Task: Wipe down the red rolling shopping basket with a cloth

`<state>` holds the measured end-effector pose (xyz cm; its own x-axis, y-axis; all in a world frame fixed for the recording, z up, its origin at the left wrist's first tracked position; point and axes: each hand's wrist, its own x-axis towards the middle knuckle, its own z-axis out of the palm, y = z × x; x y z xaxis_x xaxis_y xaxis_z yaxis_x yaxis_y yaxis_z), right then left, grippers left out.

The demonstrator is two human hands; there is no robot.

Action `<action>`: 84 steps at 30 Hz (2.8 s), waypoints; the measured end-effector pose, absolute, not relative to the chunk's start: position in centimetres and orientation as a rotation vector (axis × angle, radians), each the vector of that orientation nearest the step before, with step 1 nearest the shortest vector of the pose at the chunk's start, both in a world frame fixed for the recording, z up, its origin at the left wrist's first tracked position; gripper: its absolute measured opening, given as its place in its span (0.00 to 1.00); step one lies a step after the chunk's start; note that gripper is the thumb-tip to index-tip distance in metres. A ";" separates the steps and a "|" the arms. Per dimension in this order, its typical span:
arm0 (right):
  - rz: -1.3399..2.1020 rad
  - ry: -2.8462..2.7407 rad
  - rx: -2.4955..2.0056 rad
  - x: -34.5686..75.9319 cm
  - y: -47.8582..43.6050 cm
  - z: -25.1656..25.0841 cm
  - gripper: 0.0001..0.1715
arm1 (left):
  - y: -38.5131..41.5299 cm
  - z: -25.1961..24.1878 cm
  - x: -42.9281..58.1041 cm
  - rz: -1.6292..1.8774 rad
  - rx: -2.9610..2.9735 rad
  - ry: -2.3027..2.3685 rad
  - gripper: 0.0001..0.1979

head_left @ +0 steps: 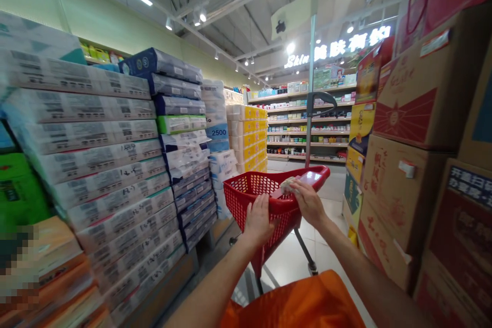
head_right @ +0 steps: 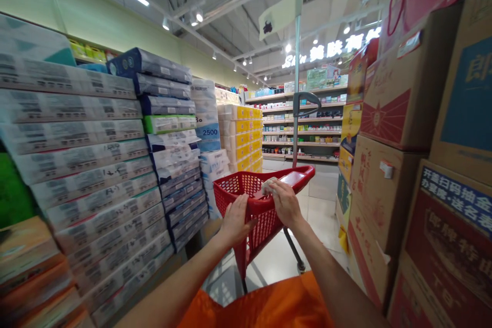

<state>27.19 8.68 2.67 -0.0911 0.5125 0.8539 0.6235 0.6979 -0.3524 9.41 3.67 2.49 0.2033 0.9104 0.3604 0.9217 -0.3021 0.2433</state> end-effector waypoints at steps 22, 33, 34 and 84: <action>-0.637 -1.773 -1.210 31.0 7.1 2.4 0.20 | 5.8 1.3 11.6 -0.434 -2.590 -1.869 0.39; -0.651 -2.012 -1.062 24.0 10.2 -2.0 0.23 | 6.9 -2.2 6.9 -0.322 -2.284 -2.293 0.39; -0.663 -1.990 -1.071 24.3 10.4 -2.0 0.24 | 6.9 -2.4 5.9 -0.301 -2.225 -2.358 0.38; -0.510 -1.986 -0.885 22.5 10.7 -8.7 0.31 | 4.5 -5.2 -0.3 -0.256 -2.205 -2.166 0.37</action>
<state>22.47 10.72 -8.73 -0.3616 0.3889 0.8473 0.7492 0.6622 0.0158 -0.33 4.47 -5.19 0.0117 0.9893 0.1454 0.9959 -0.0245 0.0868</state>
